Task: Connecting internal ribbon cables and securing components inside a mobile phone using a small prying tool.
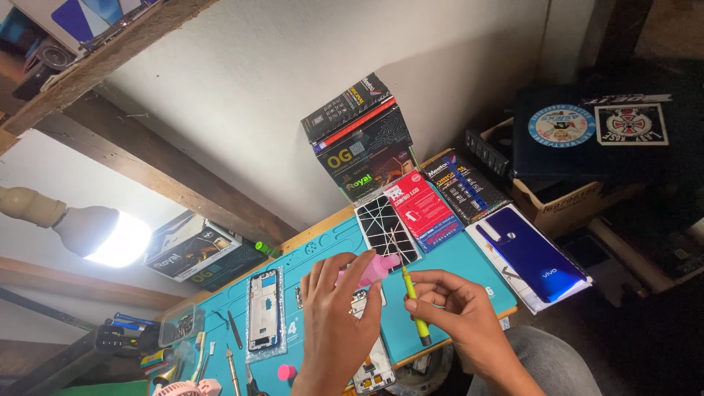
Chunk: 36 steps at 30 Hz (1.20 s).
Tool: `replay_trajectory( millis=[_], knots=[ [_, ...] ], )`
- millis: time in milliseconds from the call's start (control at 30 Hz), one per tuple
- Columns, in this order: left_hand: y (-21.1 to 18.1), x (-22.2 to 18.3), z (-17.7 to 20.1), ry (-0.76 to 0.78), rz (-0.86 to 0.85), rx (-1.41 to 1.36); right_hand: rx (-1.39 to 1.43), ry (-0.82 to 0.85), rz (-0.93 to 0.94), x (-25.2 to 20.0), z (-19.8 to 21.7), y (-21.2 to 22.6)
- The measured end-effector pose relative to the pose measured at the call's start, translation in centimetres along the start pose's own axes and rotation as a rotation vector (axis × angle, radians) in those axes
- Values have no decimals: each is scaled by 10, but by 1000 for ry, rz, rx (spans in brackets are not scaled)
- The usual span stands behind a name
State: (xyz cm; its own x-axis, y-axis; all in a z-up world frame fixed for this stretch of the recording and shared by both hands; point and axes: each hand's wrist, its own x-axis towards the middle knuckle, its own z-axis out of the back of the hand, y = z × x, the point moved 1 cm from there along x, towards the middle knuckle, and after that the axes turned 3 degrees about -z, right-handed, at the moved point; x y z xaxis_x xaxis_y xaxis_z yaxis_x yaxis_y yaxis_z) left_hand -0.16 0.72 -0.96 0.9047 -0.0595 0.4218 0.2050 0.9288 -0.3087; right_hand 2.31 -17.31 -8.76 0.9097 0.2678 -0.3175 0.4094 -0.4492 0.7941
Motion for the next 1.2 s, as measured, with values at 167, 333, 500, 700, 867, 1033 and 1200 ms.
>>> replay_trajectory(
  millis=[167,333,500,700,867,1033,1200],
  knots=[
    [-1,1,3,25,-21,42,-30,0,-5,-1,0,1],
    [0,3,4,24,-48,53,-40,-3,-3,1,1,-1],
    [1,4,6,23,-68,73,-38,14,22,2,2,-5],
    [1,4,8,29,-85,75,-38,20,42,3,4,-7],
    [2,5,8,41,-93,92,-42,15,19,3,4,-7],
    [2,6,10,41,-118,107,-40,4,8,1,3,-5],
    [2,7,10,50,-124,120,-55,10,3,3,5,-6]
  ],
)
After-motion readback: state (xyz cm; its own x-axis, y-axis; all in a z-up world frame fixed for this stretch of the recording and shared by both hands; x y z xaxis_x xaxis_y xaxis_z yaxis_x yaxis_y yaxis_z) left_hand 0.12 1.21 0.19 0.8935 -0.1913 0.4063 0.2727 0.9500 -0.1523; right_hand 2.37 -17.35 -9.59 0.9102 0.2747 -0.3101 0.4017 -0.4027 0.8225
